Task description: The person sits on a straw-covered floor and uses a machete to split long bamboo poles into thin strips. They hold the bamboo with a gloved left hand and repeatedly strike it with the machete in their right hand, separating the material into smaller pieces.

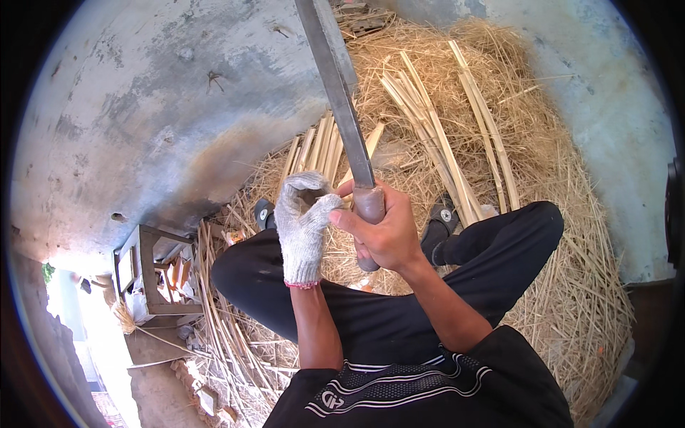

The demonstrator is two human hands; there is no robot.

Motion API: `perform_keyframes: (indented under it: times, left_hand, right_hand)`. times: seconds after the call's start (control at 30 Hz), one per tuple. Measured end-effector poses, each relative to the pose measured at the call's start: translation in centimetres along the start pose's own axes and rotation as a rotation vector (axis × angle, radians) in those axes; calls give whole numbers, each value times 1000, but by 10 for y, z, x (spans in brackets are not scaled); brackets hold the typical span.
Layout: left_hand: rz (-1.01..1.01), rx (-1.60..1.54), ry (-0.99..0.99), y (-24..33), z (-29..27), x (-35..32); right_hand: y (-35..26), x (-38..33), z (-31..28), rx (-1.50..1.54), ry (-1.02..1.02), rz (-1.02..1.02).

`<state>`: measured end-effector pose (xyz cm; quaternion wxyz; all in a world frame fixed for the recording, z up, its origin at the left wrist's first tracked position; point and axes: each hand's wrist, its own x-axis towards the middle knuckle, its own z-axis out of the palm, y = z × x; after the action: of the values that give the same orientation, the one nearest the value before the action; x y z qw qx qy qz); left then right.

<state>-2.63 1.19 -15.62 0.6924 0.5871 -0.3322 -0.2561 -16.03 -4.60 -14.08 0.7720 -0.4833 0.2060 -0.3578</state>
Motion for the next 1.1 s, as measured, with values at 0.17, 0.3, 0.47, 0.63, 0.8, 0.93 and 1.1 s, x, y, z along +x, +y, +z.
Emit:
perform_keyframes:
  times: [0.17, 0.3, 0.47, 0.63, 0.8, 0.93, 1.1]
  left_hand:
    - [19, 93, 56, 16, 11, -8]
    - [12, 109, 12, 17, 13, -10]
    - [18, 46, -55, 13, 17, -13]
    - [-11, 34, -72, 16, 23, -17]
    - [-156, 60, -179, 32, 28, -26]
    - [-204, 9, -177, 16, 20, -34]
    - [-188, -59, -237, 14, 16, -31]
  right_hand:
    - [1, 1, 2, 25, 39, -83]
    - [0, -1, -1, 78, 37, -59]
    - [-3, -4, -2, 139, 49, -53]
    - [-6, -3, -3, 175, 63, -60]
    - [-13, 8, 1, 190, 150, -135]
    - [-15, 10, 7, 40, 228, -210]
    - [-5, 16, 11, -69, 249, -266]
